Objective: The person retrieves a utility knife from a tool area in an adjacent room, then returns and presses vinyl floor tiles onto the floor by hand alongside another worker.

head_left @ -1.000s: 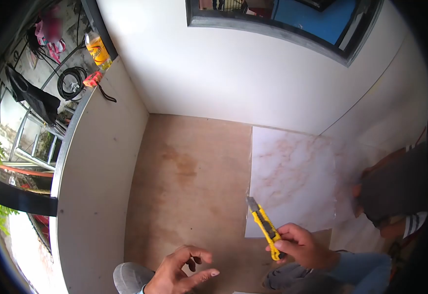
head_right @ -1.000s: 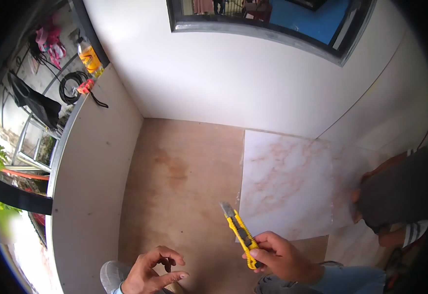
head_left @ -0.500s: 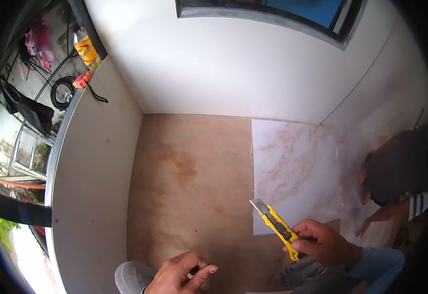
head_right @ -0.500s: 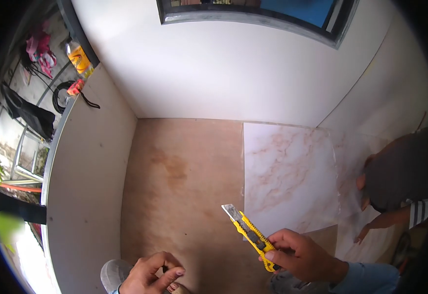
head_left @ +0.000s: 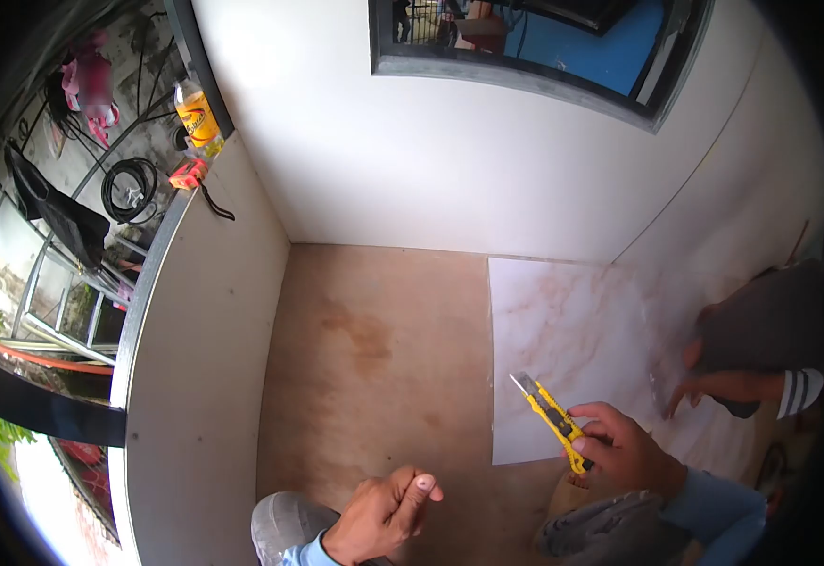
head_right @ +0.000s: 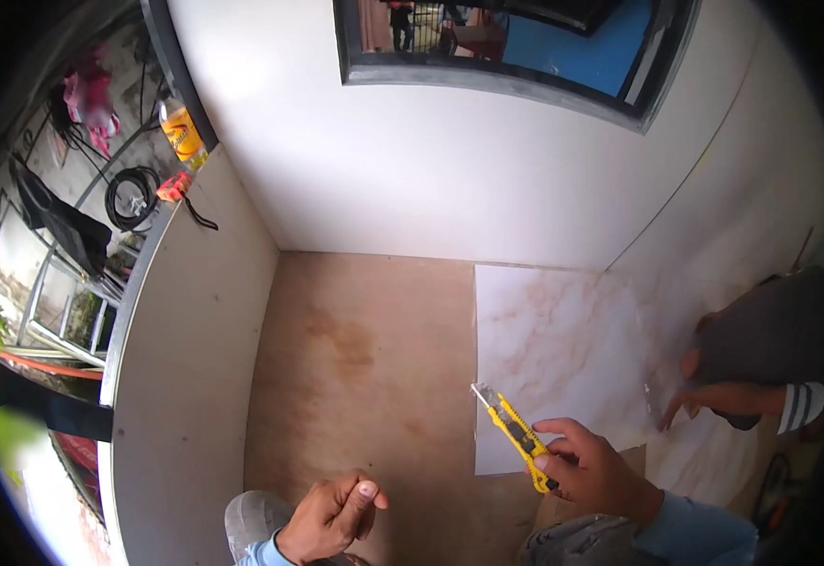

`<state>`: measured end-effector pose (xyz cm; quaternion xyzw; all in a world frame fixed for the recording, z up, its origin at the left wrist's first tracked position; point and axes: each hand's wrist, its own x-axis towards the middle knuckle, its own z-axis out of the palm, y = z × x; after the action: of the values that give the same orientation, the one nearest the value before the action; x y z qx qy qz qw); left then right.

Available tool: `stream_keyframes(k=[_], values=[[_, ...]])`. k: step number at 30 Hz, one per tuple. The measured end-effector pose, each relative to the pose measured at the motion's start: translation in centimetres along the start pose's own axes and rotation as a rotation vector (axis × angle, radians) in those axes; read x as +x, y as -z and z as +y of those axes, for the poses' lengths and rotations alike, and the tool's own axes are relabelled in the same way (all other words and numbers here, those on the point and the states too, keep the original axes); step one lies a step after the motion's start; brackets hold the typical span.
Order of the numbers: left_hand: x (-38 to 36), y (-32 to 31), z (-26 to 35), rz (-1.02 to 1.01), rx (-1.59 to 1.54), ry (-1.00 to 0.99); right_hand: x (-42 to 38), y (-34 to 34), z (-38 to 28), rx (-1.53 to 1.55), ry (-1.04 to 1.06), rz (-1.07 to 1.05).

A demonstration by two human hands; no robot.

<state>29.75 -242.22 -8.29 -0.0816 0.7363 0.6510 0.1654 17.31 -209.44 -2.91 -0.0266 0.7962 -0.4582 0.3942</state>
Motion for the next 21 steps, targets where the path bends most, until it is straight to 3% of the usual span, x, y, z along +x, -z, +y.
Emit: stream_keyframes(k=[9, 12, 15, 18, 21], values=[[1.4, 1.6, -1.5, -0.048, 0.01, 0.003, -0.1, -0.9, 0.0, 0.094, 0.056, 0.065], [1.7, 0.8, -1.6, 0.081, 0.079, -0.22, -0.3, -1.2, -0.2, 0.073, 0.075, 0.079], [1.4, 1.7, -3.1, -0.107, -0.046, -0.17, -0.1, -1.4, 0.1, 0.066, 0.047, 0.101], [1.1, 2.0, -4.2, -0.103, -0.186, -0.183, 0.1, -1.5, 0.5, 0.083, 0.074, 0.165], [0.5, 2.7, -2.3, -0.092, -0.268, -0.023, 0.0, -1.7, -0.2, 0.052, 0.086, 0.213]])
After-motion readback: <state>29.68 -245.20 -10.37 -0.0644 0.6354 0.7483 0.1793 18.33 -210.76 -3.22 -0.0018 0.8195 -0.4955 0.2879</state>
